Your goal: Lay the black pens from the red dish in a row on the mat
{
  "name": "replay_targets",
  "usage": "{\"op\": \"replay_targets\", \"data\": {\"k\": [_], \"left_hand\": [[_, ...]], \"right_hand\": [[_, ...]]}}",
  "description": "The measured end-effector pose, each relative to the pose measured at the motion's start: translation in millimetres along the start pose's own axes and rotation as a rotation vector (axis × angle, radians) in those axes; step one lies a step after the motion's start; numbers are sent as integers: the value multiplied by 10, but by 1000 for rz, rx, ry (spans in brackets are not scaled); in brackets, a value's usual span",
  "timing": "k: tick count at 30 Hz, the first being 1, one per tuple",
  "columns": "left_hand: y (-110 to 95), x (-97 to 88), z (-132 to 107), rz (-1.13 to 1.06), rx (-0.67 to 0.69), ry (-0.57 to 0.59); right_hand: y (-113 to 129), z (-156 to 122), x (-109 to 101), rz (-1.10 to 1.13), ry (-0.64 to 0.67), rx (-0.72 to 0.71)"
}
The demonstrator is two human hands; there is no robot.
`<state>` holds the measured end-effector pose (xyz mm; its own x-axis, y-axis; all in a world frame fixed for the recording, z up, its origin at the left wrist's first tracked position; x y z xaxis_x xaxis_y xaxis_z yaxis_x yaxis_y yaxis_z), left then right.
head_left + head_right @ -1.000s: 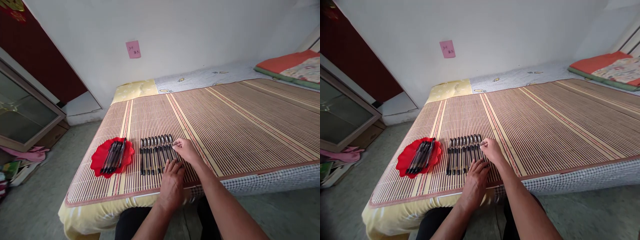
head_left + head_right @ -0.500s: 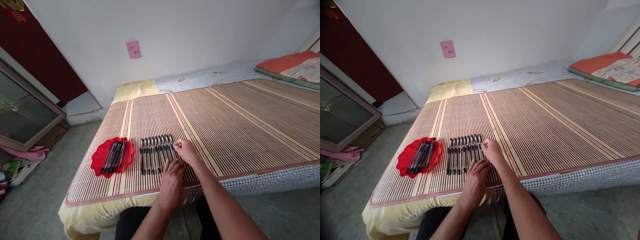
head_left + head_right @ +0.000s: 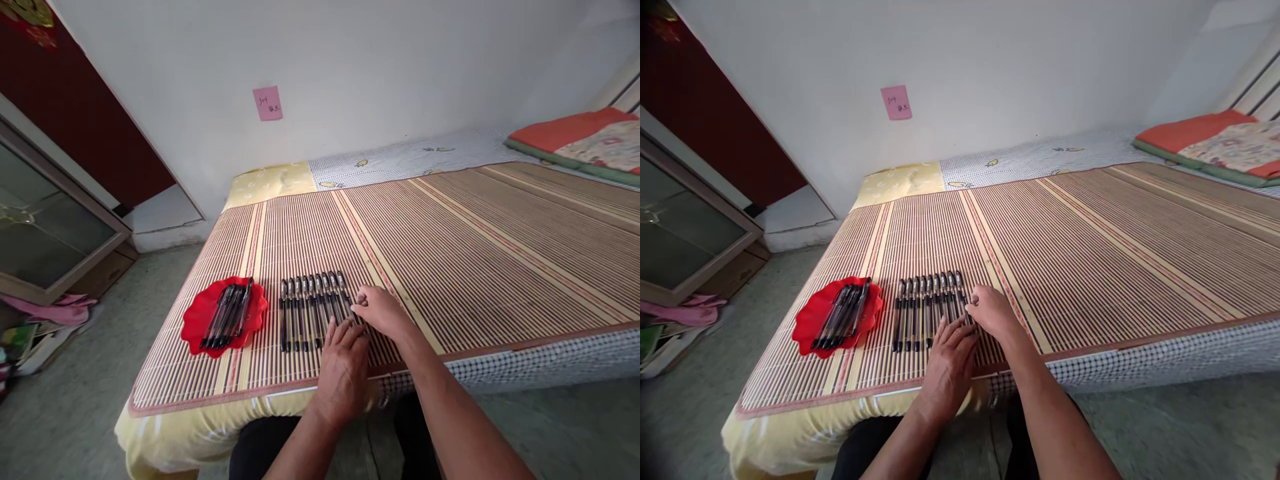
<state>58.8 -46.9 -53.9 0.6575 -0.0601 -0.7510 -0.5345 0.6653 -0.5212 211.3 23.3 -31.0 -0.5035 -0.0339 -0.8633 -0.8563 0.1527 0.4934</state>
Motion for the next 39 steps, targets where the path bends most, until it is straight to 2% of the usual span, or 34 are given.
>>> {"op": "replay_targets", "data": {"k": [8,13,18,23,26,29,31,33,36,39], "left_hand": [[104,-79,25,-7,4,-182],[177,-126,46,-21,-14,-233],[220,-149,55,-51,-18,-282],[259,-224,64,-153,-29,-358],[268,-305,69,-267,-100,-416],[284,-367,77,-463,-262,-447],[308,-382,84,-655,-394,-453],[339,-383,89,-826,-487,-469],[379,-379,92,-958,-541,-494],[401,-385,91,-1063,-577,-488]], "right_hand": [[-59,-22,-42,-57,14,-4],[-66,-33,-35,-114,47,3],[-67,-58,-121,-195,54,78],[-122,-67,-152,-180,94,124],[-150,-77,-147,-99,67,146],[-112,-116,-171,64,29,-11],[-55,-149,-192,233,47,-173],[1,-177,-203,379,82,-272],[70,-203,-190,520,153,-313],[152,-242,-149,609,287,-360]]}}
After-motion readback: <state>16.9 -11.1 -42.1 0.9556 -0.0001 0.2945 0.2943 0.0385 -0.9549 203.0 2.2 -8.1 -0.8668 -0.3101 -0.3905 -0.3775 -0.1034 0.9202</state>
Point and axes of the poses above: each hand's wrist, its own z-axis towards the middle knuckle, its own x-axis out of the palm, y = z × x, the point moved 1 cm from there along z, towards the middle knuckle, and after that the axes turned 4 degrees about -z, right-handed, at the moved point
